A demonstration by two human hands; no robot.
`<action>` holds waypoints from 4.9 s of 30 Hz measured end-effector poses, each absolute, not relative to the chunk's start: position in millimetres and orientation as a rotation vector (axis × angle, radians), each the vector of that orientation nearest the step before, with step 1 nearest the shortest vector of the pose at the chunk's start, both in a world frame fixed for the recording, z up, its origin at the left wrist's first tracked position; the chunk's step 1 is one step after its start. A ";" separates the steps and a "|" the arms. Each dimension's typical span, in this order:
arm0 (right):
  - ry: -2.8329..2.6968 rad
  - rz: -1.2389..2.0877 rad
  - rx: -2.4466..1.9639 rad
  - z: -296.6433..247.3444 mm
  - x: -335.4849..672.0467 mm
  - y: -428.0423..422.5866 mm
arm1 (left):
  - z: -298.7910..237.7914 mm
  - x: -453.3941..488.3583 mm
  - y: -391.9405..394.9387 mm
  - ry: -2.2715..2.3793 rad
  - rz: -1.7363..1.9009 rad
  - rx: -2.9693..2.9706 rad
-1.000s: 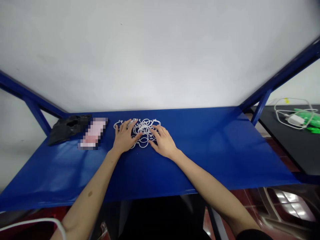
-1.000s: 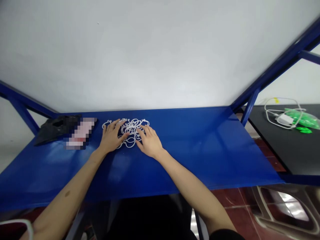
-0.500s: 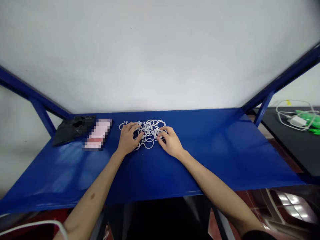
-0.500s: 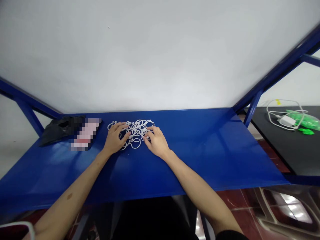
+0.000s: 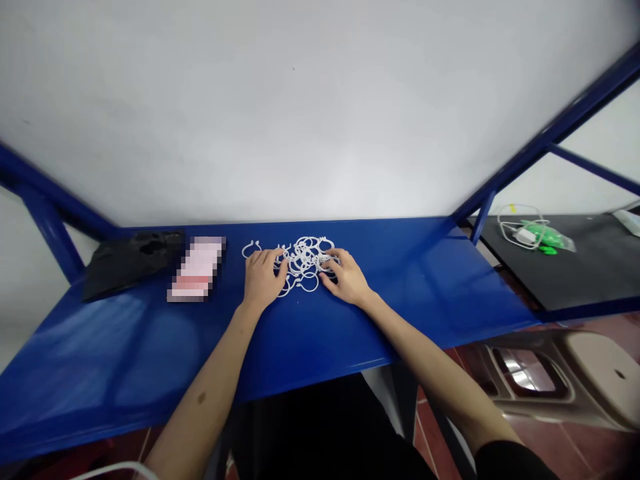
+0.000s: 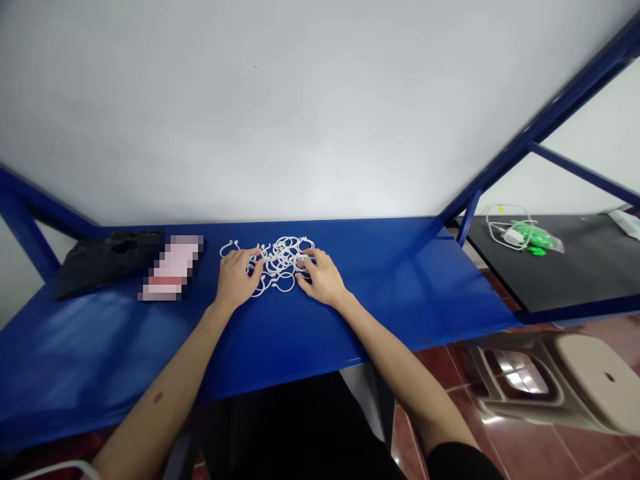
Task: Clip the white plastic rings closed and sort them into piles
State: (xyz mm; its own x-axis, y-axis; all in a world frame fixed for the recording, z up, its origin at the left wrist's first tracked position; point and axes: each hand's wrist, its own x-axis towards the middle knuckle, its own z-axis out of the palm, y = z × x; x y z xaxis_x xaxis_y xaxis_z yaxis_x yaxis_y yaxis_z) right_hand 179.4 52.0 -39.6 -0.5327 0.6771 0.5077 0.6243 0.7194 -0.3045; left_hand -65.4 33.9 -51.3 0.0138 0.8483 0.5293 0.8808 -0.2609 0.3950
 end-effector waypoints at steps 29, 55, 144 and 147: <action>-2.159 0.104 -0.994 -42.6 181.0 46.3 | -40.1 -35.5 14.5 -1.503 -0.634 -2.444; -1.620 0.860 -1.057 -27.7 195.9 55.1 | -14.1 2.3 35.4 -1.429 -0.658 -2.399; -1.984 0.704 -1.097 -38.8 215.2 50.6 | -27.1 21.3 12.7 -1.475 -0.589 -2.592; -1.847 0.778 -1.056 -31.9 217.4 52.0 | -25.7 22.8 11.6 -1.563 -0.711 -2.485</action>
